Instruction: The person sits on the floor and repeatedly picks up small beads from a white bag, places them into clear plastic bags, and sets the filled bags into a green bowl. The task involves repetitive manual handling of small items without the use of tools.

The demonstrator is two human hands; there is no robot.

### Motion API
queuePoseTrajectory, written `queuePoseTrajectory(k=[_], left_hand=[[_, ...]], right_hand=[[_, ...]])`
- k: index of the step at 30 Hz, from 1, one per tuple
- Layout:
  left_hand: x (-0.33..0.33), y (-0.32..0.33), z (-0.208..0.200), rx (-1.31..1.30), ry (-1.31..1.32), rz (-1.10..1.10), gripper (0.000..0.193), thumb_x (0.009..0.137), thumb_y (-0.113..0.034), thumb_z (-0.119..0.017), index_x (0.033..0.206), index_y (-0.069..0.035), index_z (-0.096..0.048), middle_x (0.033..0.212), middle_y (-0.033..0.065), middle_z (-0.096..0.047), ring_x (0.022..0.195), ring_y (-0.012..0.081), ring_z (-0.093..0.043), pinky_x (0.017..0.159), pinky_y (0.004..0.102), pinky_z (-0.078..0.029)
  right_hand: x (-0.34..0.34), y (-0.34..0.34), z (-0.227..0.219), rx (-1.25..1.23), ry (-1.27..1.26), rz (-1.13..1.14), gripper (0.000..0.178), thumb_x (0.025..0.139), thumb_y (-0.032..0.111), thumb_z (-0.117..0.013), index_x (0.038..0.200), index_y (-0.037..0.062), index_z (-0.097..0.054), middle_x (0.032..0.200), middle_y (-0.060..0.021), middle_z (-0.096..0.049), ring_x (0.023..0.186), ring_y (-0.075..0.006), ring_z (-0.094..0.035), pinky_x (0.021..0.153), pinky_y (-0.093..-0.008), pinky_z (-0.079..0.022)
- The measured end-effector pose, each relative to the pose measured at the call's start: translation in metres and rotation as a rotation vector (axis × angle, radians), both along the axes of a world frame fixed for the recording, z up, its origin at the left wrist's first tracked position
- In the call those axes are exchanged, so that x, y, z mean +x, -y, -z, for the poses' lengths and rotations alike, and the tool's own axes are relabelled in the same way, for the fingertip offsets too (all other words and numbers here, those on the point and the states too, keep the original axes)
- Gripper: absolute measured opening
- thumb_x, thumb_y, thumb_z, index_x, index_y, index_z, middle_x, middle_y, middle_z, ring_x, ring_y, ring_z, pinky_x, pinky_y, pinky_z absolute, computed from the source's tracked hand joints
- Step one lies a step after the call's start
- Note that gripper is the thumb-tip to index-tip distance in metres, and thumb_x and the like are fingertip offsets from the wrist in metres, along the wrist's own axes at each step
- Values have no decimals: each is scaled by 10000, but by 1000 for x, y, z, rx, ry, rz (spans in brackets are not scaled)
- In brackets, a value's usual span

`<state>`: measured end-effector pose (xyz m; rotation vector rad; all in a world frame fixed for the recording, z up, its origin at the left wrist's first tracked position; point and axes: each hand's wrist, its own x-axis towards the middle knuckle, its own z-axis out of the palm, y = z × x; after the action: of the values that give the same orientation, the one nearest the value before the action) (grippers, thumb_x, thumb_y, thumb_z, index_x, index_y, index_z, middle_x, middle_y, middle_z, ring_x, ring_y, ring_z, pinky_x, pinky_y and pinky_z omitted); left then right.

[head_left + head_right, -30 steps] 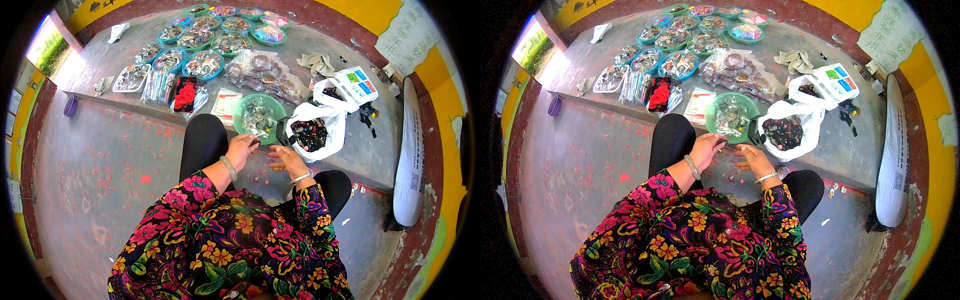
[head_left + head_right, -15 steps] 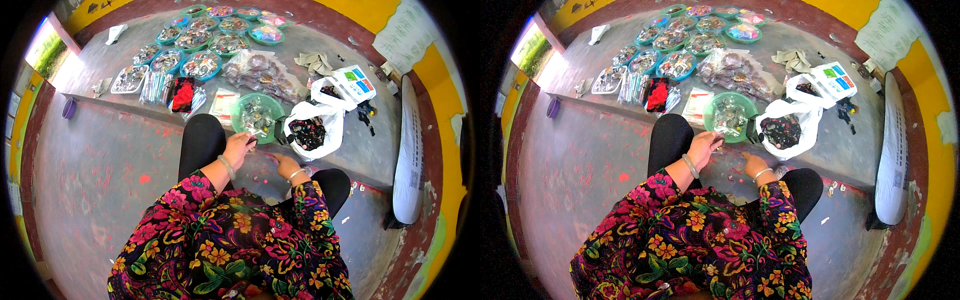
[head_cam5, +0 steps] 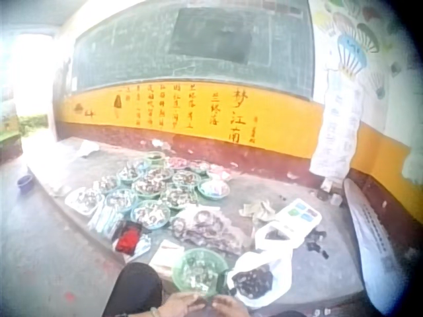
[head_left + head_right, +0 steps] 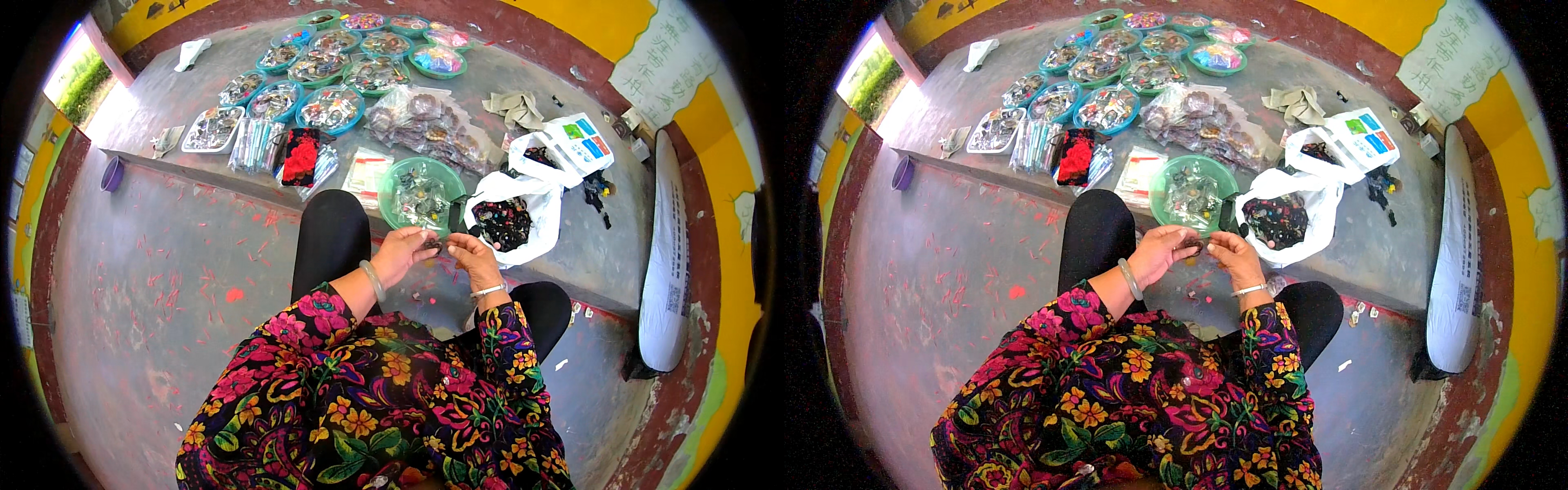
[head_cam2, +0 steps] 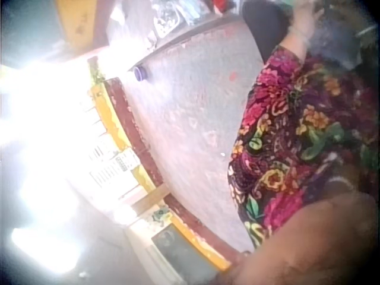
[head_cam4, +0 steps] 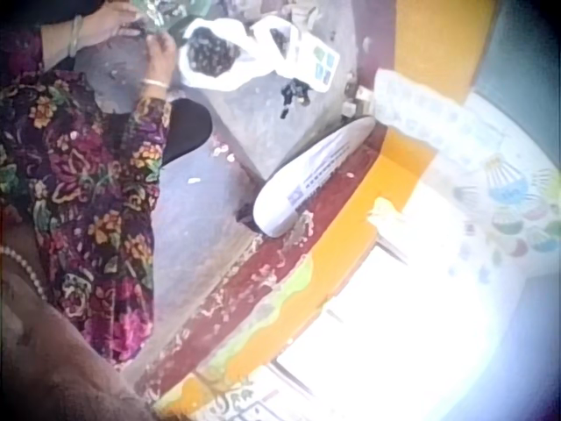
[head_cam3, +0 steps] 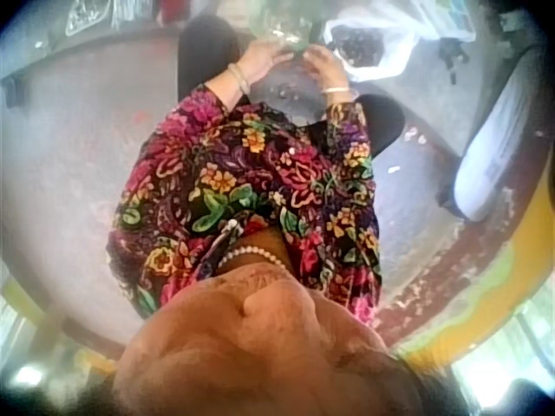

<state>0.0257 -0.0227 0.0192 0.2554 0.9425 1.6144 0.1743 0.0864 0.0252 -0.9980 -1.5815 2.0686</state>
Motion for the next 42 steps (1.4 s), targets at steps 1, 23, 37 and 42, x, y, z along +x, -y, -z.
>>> queuePoseTrajectory(k=[1,23,37,42], left_hand=[[2,0,2,2,-8,10,225,897,-94,-435,1024,68,-527,1050,141,-550,955,209,-555,836,303,-490],[12,-1,-5,-78,-138,129,147,854,-70,-525,939,40,-574,899,67,-578,799,130,-569,674,261,-543],[-2,2,-4,-56,105,240,188,865,-93,-502,986,39,-555,965,96,-579,892,175,-576,763,311,-525],[-8,2,3,-37,152,272,204,867,-86,-490,1002,56,-547,972,104,-578,886,182,-581,794,330,-517]], right_hand=[[0,-1,0,-6,-11,-13,230,770,139,-642,982,62,-594,818,26,-598,668,-47,-519,550,-175,-364],[-1,6,3,99,-62,7,105,756,44,-621,853,17,-648,733,22,-598,585,-35,-469,514,-178,-364],[0,9,-6,126,-123,-38,184,749,-45,-568,909,-6,-649,810,-16,-607,707,-78,-535,612,-203,-417],[-1,10,-7,206,-164,-56,165,739,-74,-533,845,-22,-648,778,-24,-587,704,-97,-525,635,-211,-407]])
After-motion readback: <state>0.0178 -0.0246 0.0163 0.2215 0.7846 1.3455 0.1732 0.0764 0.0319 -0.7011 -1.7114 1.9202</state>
